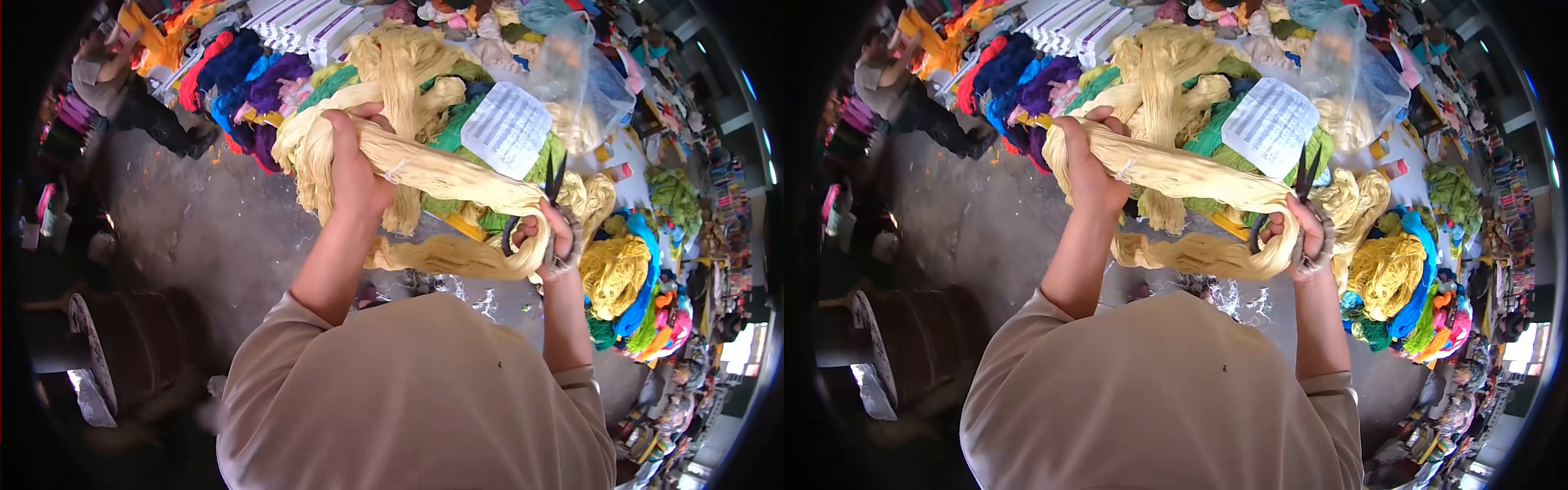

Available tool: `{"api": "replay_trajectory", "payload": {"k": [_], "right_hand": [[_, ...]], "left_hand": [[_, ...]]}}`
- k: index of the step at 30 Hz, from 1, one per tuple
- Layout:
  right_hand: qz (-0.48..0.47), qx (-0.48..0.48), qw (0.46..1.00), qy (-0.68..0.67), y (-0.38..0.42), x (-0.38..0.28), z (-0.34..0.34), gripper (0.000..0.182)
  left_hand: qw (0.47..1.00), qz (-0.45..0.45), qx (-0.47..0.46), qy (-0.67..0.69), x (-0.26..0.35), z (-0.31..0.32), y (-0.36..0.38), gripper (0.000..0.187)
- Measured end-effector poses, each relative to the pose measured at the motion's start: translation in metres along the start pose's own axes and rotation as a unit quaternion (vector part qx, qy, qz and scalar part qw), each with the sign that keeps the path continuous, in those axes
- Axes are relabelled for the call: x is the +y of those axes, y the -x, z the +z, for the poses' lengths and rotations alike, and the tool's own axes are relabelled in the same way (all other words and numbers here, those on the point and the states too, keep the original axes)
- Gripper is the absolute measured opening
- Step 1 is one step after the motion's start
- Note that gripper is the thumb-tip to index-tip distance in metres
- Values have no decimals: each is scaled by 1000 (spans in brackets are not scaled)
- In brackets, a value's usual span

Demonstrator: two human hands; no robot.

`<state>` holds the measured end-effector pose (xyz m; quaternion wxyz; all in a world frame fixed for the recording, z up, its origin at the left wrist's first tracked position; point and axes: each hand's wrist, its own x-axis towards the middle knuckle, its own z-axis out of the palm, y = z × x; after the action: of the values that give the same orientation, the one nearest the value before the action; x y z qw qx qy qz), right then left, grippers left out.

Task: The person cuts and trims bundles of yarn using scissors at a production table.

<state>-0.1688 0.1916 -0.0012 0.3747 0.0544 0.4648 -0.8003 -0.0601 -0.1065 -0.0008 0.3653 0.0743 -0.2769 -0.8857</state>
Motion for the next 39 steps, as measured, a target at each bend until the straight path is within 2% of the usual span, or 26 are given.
{"api": "replay_trajectory", "payload": {"k": [1, 5, 7, 8, 9, 11, 12, 14, 15, 16, 17, 18, 20, 21, 22, 24, 25, 27, 29, 31, 32, 33, 34, 36, 37, 39], "right_hand": [[10, 1, 1000, 6, -3, 3, -4, 20], [5, 22, 999, 44, -12, 15, -12, 19], [7, 39, 997, 65, -15, 20, -10, 22], [3, 48, 995, 92, -17, 23, -9, 24], [23, 76, 995, 59, -21, 27, -9, 32], [-109, 63, 963, 240, -43, 45, -27, 48], [-161, 81, 961, 211, -39, 51, -11, 59], [-314, 50, 899, 301, -45, 49, 9, 60], [-343, -46, 884, 315, -33, 42, 29, 57], [-326, -94, 881, 330, -21, 35, 51, 58], [-329, -83, 883, 324, -18, 37, 48, 58], [-392, -107, 832, 378, -8, 39, 84, 54], [-511, -74, 727, 453, -14, 36, 102, 47], [-512, -72, 728, 451, -17, 36, 100, 47], [-451, -84, 781, 423, -20, 38, 99, 45], [-341, -110, 871, 335, -18, 35, 100, 43], [-322, -127, 896, 277, -21, 35, 97, 45], [-295, -147, 924, 194, -28, 34, 91, 41], [-261, -130, 925, 243, -23, 32, 79, 37], [-171, -208, 934, 234, -15, 37, 62, 31], [-130, -246, 928, 248, -8, 41, 55, 28], [-83, -299, 933, 185, -5, 47, 54, 26], [6, -243, 949, 200, 0, 52, 54, 28], [147, -254, 943, 154, 8, 49, 57, 29], [118, -276, 933, 199, 13, 55, 58, 33], [-73, -340, 873, 342, 15, 66, 63, 38]], "left_hand": [[998, -14, 50, 25, 4, 9, 1, 59], [1000, -12, 9, 8, 7, 1, 0, 55], [976, -96, 35, 193, 5, 8, -3, 51], [978, -97, 33, 184, 4, 11, -2, 51], [977, -109, 41, 177, 2, 15, -2, 51], [976, -128, 52, 169, -3, 20, 0, 56], [977, -131, 51, 161, -6, 23, 2, 56], [971, -151, 84, 165, -14, 29, 5, 56], [973, -160, 82, 147, -22, 28, 6, 56], [973, -168, 81, 138, -29, 27, 9, 56], [974, -172, 82, 124, -36, 26, 11, 55], [975, -175, 82, 110, -40, 26, 13, 54], [971, -187, 87, 118, -43, 31, 17, 54], [973, -184, 92, 105, -43, 33, 19, 55], [974, -193, 57, 102, -41, 23, 16, 57], [972, -185, 95, 110, -33, 21, 15, 57], [976, -178, 91, 88, -27, 22, 17, 59], [975, -172, 105, 93, -19, 23, 17, 59], [976, -168, 100, 92, -10, 23, 17, 60], [987, -154, -17, 44, 6, 26, 19, 60], [990, -100, -96, -39, 20, 26, 26, 68], [967, -45, -250, 10, 26, 22, 22, 81], [931, -16, -364, 17, 34, 20, 15, 83], [926, -44, -351, 134, 43, 23, 10, 80], [903, -93, -356, 222, 46, 22, 2, 68], [857, -169, -325, 361, 40, 22, -1, 54]]}}
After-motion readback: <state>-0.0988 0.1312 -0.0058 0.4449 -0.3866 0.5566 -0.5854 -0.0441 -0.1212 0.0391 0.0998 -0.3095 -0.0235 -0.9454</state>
